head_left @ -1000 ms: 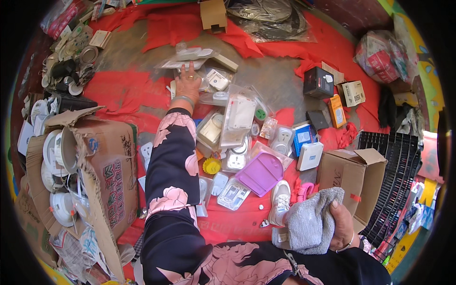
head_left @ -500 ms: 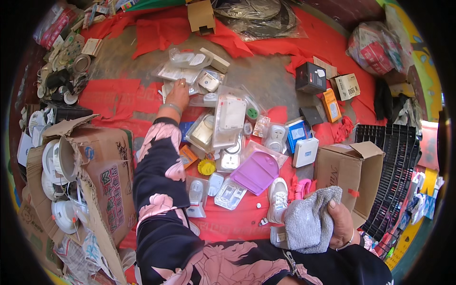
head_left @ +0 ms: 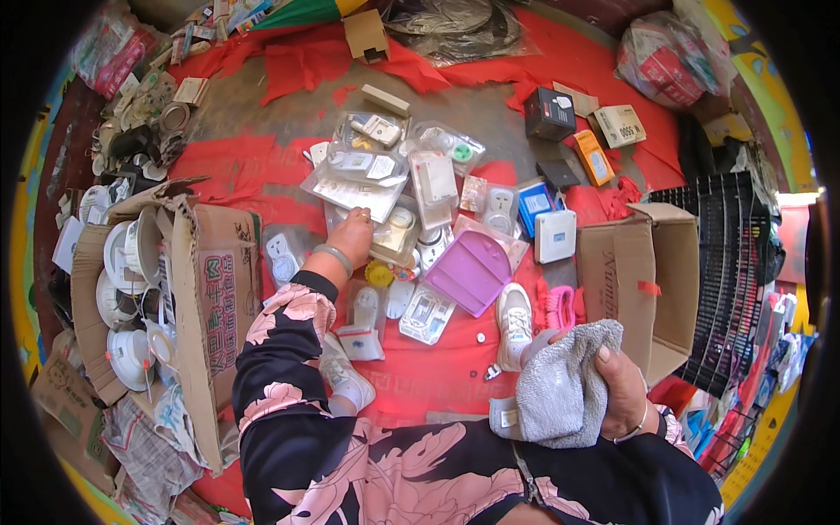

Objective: The person picks up several packaged electrical components and a timer one by one, wiping each item and its packaging with a cloth before placing them into a black storage box.

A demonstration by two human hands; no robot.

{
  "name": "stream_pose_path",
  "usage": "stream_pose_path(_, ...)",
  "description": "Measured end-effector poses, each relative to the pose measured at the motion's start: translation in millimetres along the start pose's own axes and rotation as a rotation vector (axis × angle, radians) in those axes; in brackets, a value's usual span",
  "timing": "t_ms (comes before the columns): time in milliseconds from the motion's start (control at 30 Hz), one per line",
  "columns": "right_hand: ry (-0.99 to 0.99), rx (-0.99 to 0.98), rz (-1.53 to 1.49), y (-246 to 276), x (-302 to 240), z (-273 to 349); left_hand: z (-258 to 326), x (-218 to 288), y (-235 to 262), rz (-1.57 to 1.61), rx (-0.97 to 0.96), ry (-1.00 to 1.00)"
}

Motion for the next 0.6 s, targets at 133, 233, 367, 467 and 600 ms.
stream_pose_path(133,0.073,-0.053,-0.015,1.4,6.8,13.4,40.5,24.7,0.3,0.388,-0.160,0.306)
stream_pose_path(233,0.117,-0.080,-0.096,-5.9,-2.7,14.7,71.0,52.4,-30.8,0.357,-0.190,0.145)
stream_pose_path(367,0.103,-0.123,-0.100,-12.7,0.8,18.3,119.7,110.6,-46.3,0.197,-0.136,-0.184)
stream_pose_path(467,0.090,-0.170,-0.074,-19.7,-2.3,21.1,132.2,130.6,-41.1,0.164,-0.114,-0.216)
stream_pose_path(600,0.109,-0.176,-0.079,-14.3,-3.5,22.4,130.3,121.5,-48.8,0.133,-0.164,-0.236)
Point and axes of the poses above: each hand's wrist, its own z-axis away from the middle knuckle, its own y-axis out of the back of the hand, x = y × z, the point moved 8 cm from there along -z, towards the middle knuckle, and after that the axes turned 9 degrees about -x, right-handed, at the moved point
